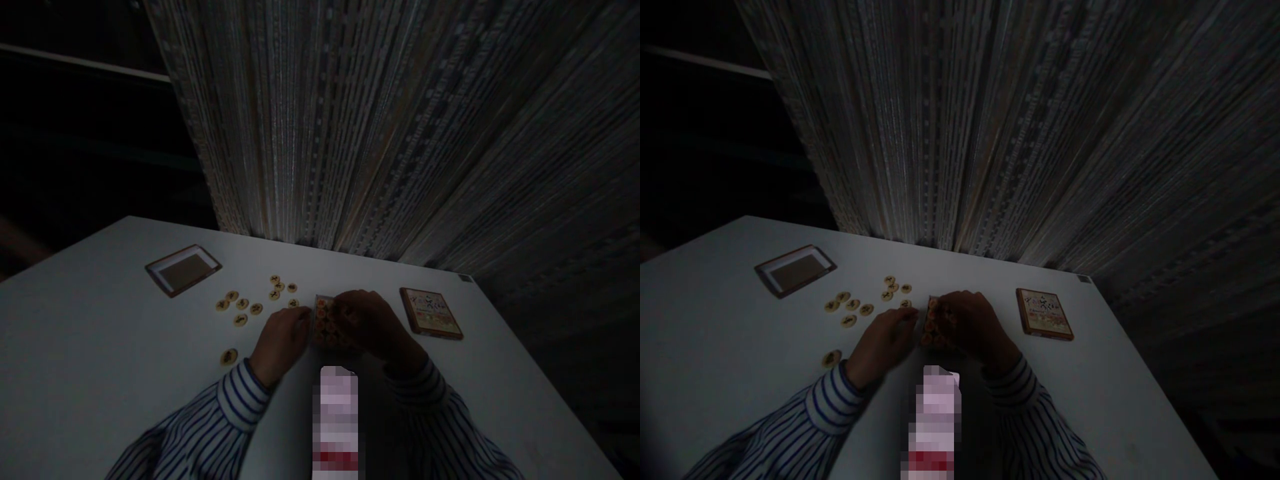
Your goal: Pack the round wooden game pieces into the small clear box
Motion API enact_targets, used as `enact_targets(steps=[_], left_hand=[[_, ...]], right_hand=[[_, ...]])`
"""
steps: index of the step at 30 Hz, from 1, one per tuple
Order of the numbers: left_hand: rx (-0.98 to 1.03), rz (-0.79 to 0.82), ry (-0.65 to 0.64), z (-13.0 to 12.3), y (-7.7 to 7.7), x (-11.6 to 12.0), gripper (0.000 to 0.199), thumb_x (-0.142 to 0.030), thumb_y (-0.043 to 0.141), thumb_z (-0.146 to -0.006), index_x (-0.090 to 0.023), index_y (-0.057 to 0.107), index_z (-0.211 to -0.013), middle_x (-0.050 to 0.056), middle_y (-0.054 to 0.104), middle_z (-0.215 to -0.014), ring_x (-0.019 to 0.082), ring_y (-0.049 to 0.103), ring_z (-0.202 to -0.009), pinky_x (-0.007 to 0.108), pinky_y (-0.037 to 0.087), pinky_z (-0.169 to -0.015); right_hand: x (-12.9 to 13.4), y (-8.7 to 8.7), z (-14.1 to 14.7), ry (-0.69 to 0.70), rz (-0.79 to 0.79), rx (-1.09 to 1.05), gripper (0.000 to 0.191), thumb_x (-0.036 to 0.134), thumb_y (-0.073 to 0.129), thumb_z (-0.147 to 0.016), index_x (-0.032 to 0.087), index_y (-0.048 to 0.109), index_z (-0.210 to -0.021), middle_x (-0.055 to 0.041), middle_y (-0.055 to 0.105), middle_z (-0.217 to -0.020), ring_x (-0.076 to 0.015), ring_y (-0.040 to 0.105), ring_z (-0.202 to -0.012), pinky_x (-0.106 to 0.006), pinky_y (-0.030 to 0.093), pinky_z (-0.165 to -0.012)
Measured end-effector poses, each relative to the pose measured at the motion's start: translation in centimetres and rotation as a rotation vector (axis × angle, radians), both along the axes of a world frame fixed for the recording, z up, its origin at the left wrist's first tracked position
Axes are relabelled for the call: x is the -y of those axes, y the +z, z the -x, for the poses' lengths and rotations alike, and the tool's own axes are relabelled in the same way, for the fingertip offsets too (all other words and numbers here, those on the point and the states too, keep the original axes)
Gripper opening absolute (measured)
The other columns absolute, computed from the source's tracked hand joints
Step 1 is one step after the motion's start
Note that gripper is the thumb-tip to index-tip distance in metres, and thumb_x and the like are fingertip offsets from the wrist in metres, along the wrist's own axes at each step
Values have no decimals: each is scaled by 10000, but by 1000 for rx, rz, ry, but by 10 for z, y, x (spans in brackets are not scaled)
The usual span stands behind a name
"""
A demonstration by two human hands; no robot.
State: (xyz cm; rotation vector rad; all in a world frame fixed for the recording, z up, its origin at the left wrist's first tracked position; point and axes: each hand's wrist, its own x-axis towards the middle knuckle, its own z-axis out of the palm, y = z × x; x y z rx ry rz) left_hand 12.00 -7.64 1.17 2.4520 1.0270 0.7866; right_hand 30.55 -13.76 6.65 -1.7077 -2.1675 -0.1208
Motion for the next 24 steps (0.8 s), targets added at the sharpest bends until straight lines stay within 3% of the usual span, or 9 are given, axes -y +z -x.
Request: enact_targets(steps=[8,13,24], left_hand=[[-74,-10,-11,0,-8,3,265,-210,450,-820,-154,618,-1018,101,687,-925,229,625,-856,382,475,-772],[-102,9,-30,0,-9,4,288,-206,423,-833,-136,616,-1034,115,683,-935,244,621,-855,389,465,-759],[-170,64,-70,-2,-4,5,302,-230,396,-848,-161,627,-1030,100,687,-895,252,625,-838,376,452,-730]], right_hand=[[0,-6,-2,8,102,59,202,254,579,-790,178,594,-976,-59,658,-893,-180,573,-791,-303,372,-673],[-1,-6,-1,26,161,103,303,263,612,-769,174,570,-1055,-65,662,-878,-194,576,-783,-310,369,-657],[-5,-17,-1,93,259,65,109,263,568,-798,175,619,-836,-52,675,-864,-161,607,-782,-272,405,-648]])
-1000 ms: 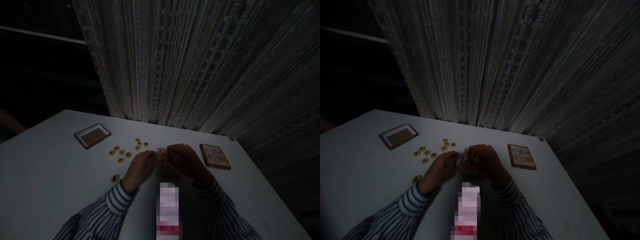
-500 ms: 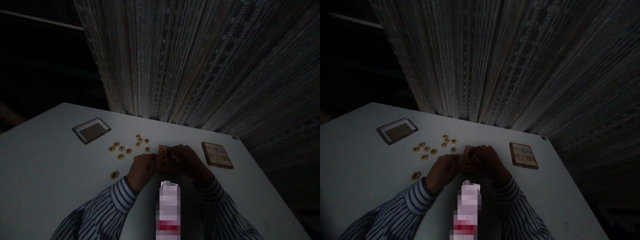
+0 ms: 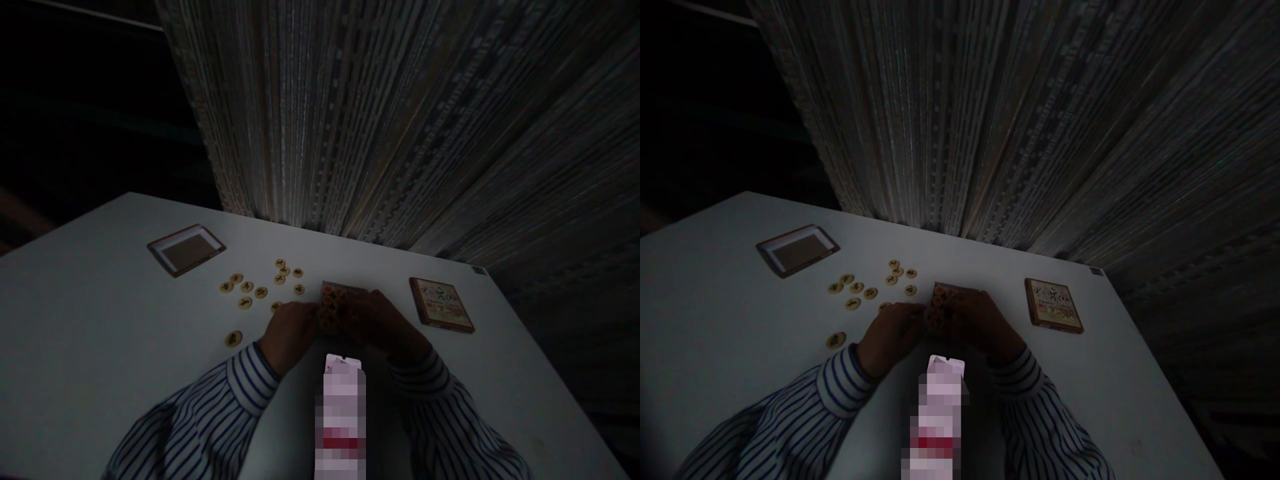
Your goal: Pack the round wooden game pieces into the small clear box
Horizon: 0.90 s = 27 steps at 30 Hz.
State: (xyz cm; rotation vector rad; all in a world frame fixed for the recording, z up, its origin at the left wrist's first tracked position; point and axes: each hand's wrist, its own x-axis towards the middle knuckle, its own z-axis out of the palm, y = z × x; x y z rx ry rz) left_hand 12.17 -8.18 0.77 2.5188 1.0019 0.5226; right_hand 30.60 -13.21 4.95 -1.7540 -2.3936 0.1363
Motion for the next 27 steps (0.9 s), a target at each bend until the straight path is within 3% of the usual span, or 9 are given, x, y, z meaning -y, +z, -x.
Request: enact_targets(steps=[7,12,27], left_hand=[[-16,-6,10,0,-1,-1,303,-226,403,-840,-170,631,-1032,103,688,-920,250,630,-854,381,454,-746],[1,-16,16,1,-1,-1,296,-230,411,-835,-165,643,-1008,111,690,-906,252,631,-839,384,462,-744],[4,-4,16,1,-5,-2,289,-235,405,-843,-163,649,-979,114,684,-881,251,623,-826,378,441,-740]], right_hand=[[0,-6,1,45,-25,26,119,309,591,-782,197,629,-801,-39,671,-820,-157,601,-773,-249,408,-606],[0,-7,1,54,5,5,104,274,614,-751,191,621,-689,-16,652,-696,-134,584,-646,-242,380,-546],[-2,-12,-1,79,33,-1,153,297,594,-776,175,625,-688,-26,652,-695,-132,575,-652,-245,386,-572]])
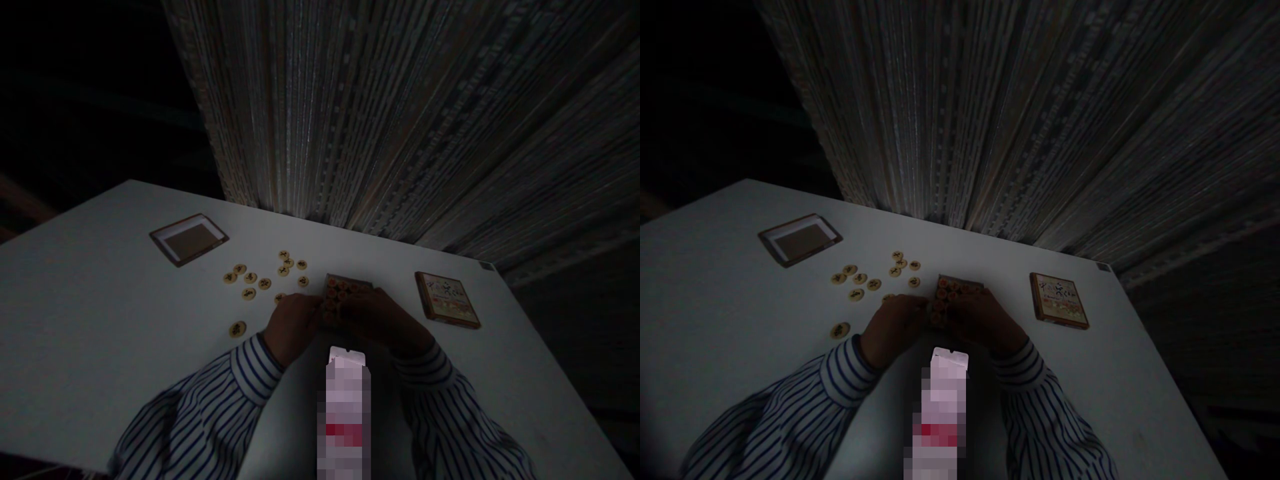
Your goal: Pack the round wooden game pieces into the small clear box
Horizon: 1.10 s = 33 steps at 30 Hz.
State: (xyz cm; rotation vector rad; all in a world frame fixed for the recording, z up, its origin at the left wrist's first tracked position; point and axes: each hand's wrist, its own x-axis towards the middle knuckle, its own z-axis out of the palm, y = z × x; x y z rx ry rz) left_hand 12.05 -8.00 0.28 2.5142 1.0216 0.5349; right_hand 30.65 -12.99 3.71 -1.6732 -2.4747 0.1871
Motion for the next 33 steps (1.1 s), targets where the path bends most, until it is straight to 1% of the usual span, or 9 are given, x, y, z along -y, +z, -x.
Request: enact_targets(steps=[3,7,9,15,22,25,28,31,33], left_hand=[[0,4,-9,0,1,0,286,-244,409,-846,-160,649,-977,111,684,-857,249,623,-819,372,439,-728],[-44,11,-36,-1,6,0,283,-247,388,-860,-182,657,-917,77,688,-803,227,628,-780,351,435,-699],[-48,7,-21,-1,6,0,281,-247,392,-860,-186,654,-942,75,690,-824,226,627,-807,351,433,-715],[-21,-36,12,0,-1,0,267,-247,427,-847,-182,649,-981,81,694,-883,232,627,-832,358,438,-734],[-2,-66,-7,0,-3,0,255,-249,430,-848,-184,657,-943,75,695,-841,227,630,-800,352,444,-709],[20,-77,4,0,-4,-1,255,-241,434,-842,-182,654,-955,77,695,-852,225,629,-803,353,444,-715],[12,-76,-4,1,-5,-1,264,-246,420,-847,-178,658,-942,81,695,-847,227,630,-784,354,444,-697],[20,-79,-7,1,-4,-1,279,-256,405,-856,-169,657,-941,85,694,-847,224,632,-780,352,445,-694],[27,-81,-5,1,-3,-1,282,-261,405,-856,-167,659,-936,88,693,-830,228,634,-779,355,447,-693]], right_hand=[[0,0,1,6,-4,3,167,304,586,-785,176,632,-688,-20,647,-671,-129,573,-634,-243,382,-565],[0,-2,-2,-3,27,18,173,337,573,-798,188,645,-747,-30,668,-752,-145,593,-728,-244,388,-608],[0,-2,-3,-2,43,34,173,340,577,-793,185,640,-752,-31,671,-768,-146,590,-729,-246,381,-614],[0,1,-2,1,53,63,143,285,585,-777,177,638,-699,-15,647,-684,-123,551,-638,-243,342,-564],[1,3,0,33,21,22,166,311,570,-798,188,646,-717,-12,660,-709,-130,564,-672,-249,349,-587],[1,1,0,28,23,-15,193,343,559,-809,186,646,-736,-22,663,-732,-135,575,-710,-246,368,-606],[1,2,-3,-19,38,-1,199,358,560,-805,180,650,-791,-44,668,-799,-150,583,-749,-253,383,-621],[2,8,-6,-31,42,-21,166,300,534,-828,196,643,-897,-45,667,-893,-141,588,-790,-250,392,-655],[2,14,-8,-36,45,-3,146,250,525,-831,202,643,-904,-38,669,-904,-135,590,-785,-247,388,-657]])
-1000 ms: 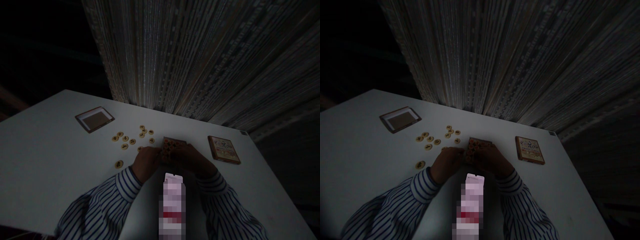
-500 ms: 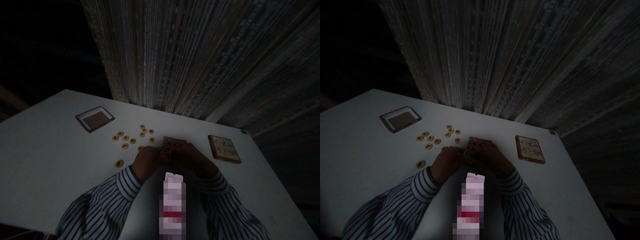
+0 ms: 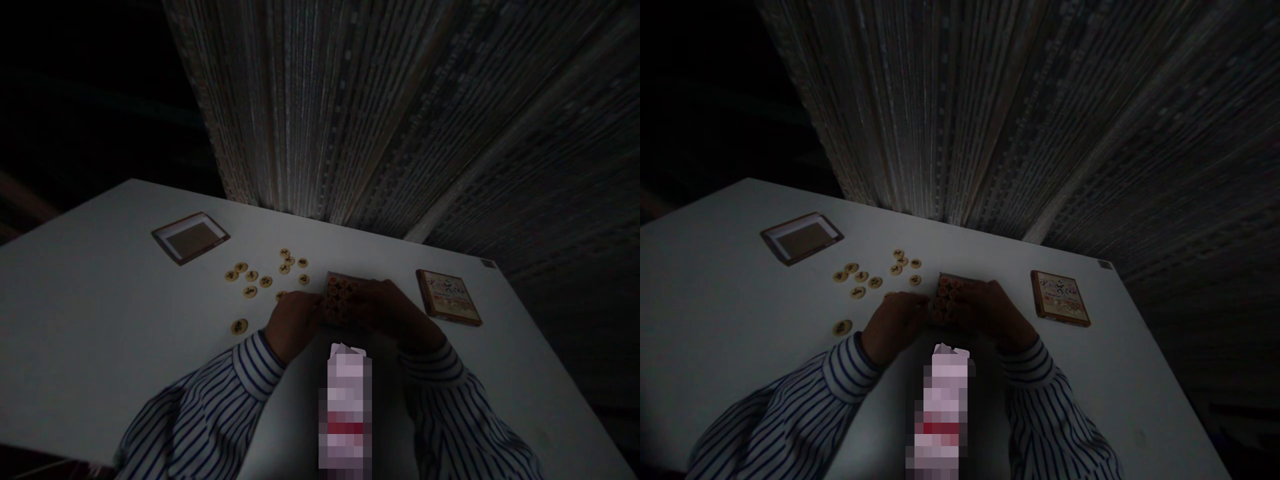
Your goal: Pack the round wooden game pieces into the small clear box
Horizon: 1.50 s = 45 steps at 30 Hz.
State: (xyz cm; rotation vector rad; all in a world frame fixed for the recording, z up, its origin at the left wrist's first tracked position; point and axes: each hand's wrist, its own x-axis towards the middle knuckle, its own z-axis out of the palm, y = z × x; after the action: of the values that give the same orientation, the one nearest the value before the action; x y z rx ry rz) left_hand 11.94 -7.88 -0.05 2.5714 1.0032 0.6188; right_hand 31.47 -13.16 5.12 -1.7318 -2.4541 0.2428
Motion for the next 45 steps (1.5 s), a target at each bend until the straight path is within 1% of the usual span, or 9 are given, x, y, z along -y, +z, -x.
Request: enact_targets(steps=[4,6,9,13,17,24,30,40,45], left_hand=[[0,30,-20,0,-2,0,279,-248,405,-859,-177,660,-947,79,698,-832,223,638,-774,352,453,-692],[9,22,-13,0,-4,0,271,-244,422,-850,-172,655,-970,82,698,-861,226,636,-795,357,454,-712],[18,-6,8,0,-5,0,258,-238,449,-833,-165,653,-973,87,697,-871,226,635,-811,354,456,-728],[18,-34,16,1,0,1,256,-242,438,-839,-168,660,-941,82,700,-849,215,637,-784,341,464,-707],[82,-57,20,2,2,2,251,-234,446,-832,-159,657,-945,89,696,-847,218,633,-791,353,473,-711],[211,-135,34,4,-3,0,205,-210,466,-818,-153,648,-893,87,696,-817,206,631,-770,358,483,-711],[300,-175,21,5,-1,0,170,-164,483,-799,-136,643,-850,87,687,-766,201,631,-737,344,488,-680],[344,-141,-3,5,4,3,83,-154,549,-765,-165,628,-786,48,668,-720,177,610,-719,313,464,-667],[361,-119,-44,12,13,11,58,-166,568,-766,-171,621,-791,37,666,-715,169,601,-704,313,460,-665]], right_hand=[[1,11,0,-89,10,144,120,204,549,-796,183,652,-854,-53,677,-825,-155,591,-713,-261,360,-608],[1,13,1,-125,18,164,126,201,551,-794,173,654,-861,-63,675,-805,-158,589,-703,-264,354,-611],[3,14,0,-153,-28,156,119,198,551,-793,165,654,-842,-64,665,-768,-161,577,-702,-270,341,-620],[5,14,-2,-175,-113,112,105,187,551,-790,168,653,-805,-48,660,-739,-153,558,-691,-270,315,-626],[7,17,-2,-207,-201,48,120,187,532,-801,179,652,-795,-34,661,-730,-143,546,-682,-265,299,-628],[11,24,6,-227,-222,46,160,187,489,-815,184,642,-769,-28,648,-716,-146,528,-680,-271,297,-631],[16,25,12,-225,-225,38,153,187,492,-820,173,645,-819,-51,657,-754,-163,552,-718,-280,327,-660],[24,20,10,-245,-238,12,238,243,403,-894,183,632,-920,-58,669,-834,-168,565,-765,-287,359,-688],[27,24,13,-265,-237,29,256,259,385,-899,188,628,-940,-58,669,-820,-169,573,-737,-284,374,-666]])
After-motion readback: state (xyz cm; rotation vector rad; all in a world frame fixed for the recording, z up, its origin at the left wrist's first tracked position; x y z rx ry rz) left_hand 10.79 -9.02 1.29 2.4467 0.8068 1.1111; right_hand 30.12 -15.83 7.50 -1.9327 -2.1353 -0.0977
